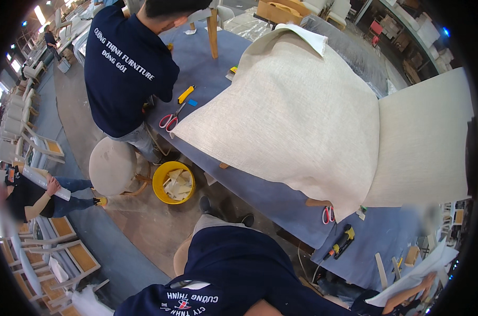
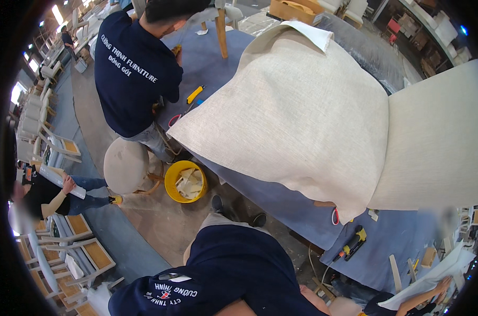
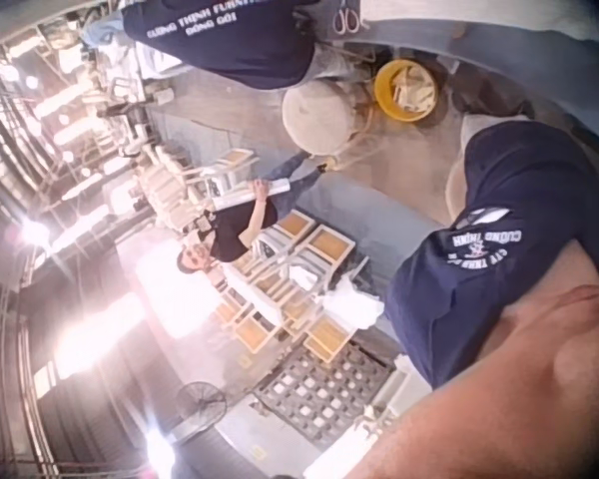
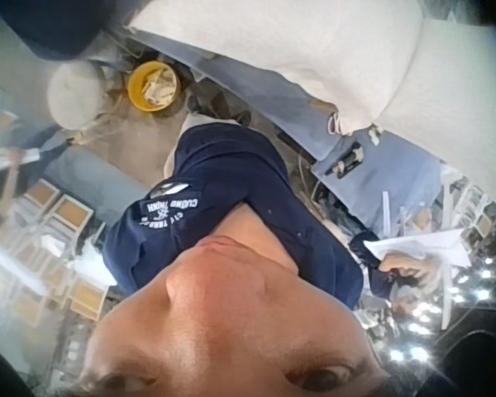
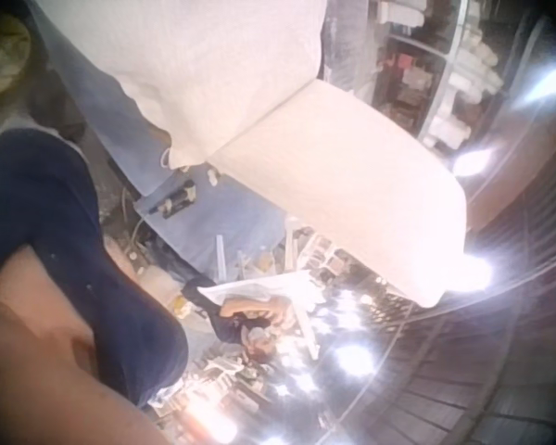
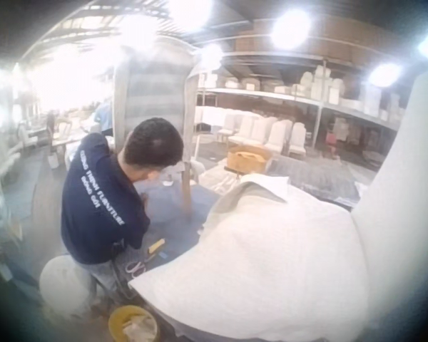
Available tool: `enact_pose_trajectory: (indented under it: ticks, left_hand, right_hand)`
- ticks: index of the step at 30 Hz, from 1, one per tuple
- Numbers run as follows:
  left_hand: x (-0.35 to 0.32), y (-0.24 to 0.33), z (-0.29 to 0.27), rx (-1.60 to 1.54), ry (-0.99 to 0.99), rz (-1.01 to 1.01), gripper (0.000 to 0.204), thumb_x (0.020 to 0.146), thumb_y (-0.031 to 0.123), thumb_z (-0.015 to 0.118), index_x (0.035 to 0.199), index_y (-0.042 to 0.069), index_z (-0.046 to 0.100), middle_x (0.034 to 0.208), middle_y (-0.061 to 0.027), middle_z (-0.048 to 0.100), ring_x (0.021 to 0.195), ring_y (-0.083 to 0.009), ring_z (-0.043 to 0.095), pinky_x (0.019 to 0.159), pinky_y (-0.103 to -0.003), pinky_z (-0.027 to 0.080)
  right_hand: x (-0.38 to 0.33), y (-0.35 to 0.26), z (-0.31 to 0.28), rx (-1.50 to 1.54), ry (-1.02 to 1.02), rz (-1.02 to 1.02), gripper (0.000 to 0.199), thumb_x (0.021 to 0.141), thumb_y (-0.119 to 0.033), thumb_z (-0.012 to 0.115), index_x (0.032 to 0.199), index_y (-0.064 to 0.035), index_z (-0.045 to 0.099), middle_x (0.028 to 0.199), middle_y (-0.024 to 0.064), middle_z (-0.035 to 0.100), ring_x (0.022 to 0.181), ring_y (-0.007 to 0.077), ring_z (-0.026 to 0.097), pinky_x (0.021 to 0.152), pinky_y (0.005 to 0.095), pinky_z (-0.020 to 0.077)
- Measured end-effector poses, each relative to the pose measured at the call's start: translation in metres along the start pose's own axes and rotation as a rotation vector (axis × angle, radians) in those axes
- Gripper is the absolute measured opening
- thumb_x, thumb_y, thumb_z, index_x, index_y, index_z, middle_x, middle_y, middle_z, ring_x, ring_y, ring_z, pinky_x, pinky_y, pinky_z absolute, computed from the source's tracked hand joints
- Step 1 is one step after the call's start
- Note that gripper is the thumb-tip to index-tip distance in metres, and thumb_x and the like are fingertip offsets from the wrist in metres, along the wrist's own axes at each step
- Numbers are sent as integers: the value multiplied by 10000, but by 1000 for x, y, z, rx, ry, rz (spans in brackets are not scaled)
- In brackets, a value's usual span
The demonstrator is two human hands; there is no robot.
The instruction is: The person upholsters a wooden chair by stretching and securing a white fabric cover over the seat and backrest. They use a staple gun to attach the fabric to the underside of the chair frame, a utility knife to trim excess material, and scissors to refine the edges. The process involves repeated folding, pulling, and stapling to ensure a tight fit.
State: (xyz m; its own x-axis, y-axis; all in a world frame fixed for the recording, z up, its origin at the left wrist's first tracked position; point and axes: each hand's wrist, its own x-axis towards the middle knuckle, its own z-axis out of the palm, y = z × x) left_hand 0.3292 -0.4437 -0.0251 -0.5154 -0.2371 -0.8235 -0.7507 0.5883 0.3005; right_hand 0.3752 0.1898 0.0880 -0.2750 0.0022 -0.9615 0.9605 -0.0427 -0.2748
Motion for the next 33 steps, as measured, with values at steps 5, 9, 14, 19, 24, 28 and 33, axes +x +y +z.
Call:
enact_pose_trajectory:
  ticks: [5, 9, 14, 19, 24, 28, 33]
  left_hand:
    - [0, -15, 5, 107, -1, -22, 203, 992, 172, 553, 1034, 57, 715, 922, -154, 710, 830, -363, 666, 706, -434, 506]
    - [24, -27, 9, 440, -87, 7, 208, 995, 166, 556, 1040, 49, 721, 937, -170, 728, 851, -385, 688, 726, -450, 523]
    - [24, 62, 18, 928, 69, 396, 213, 998, 159, 560, 1047, 38, 728, 955, -191, 751, 878, -413, 716, 752, -470, 545]
    - [-84, 339, 45, 120, -244, 1240, 348, 967, 110, 611, 1300, 24, 668, 1273, -188, 698, 1203, -368, 640, 1062, -443, 469]
    - [-120, 423, 133, -186, -725, 1472, 865, 1001, 259, 655, 1659, 19, 149, 1650, -209, 343, 1546, -325, 290, 1260, -447, 225]
    - [-123, 432, 142, -528, -724, 1536, 906, 1053, 421, 572, 1674, 41, 33, 1717, -201, 196, 1570, -304, 238, 1267, -453, 182]
    - [-111, 413, 98, -847, -280, 1589, 769, 1060, 533, 528, 1614, 56, 289, 1690, -254, 231, 1551, -328, 286, 1256, -485, 234]
  right_hand:
    - [-6, -3, -13, 115, -16, 14, 251, 937, -236, 781, 1087, -137, 606, 766, -36, 542, 531, 64, 381, 464, 270, 288]
    - [-22, -37, -19, -6, 91, -121, 344, 919, -287, 808, 1143, -123, 606, 768, -47, 551, 564, 60, 434, 486, 250, 327]
    - [-43, -113, -24, -279, 161, -365, 382, 943, -360, 782, 1110, -36, 667, 862, -49, 574, 784, 53, 493, 642, 255, 402]
    - [-60, -148, -5, -243, 117, -587, 332, 948, -291, 800, 1064, -6, 676, 907, -35, 642, 877, 63, 557, 792, 263, 467]
    - [-64, -202, 31, -242, 43, -931, 254, 956, -231, 789, 1071, -29, 687, 917, -40, 674, 876, 50, 572, 782, 263, 478]
    - [-55, -232, 71, -233, -115, -986, 229, 983, -181, 736, 1147, -24, 704, 997, -9, 720, 938, 70, 614, 857, 279, 502]
    - [-34, -270, 148, -150, -452, -1093, 219, 1006, -177, 718, 1162, -27, 684, 1028, -19, 694, 964, 69, 596, 890, 274, 496]
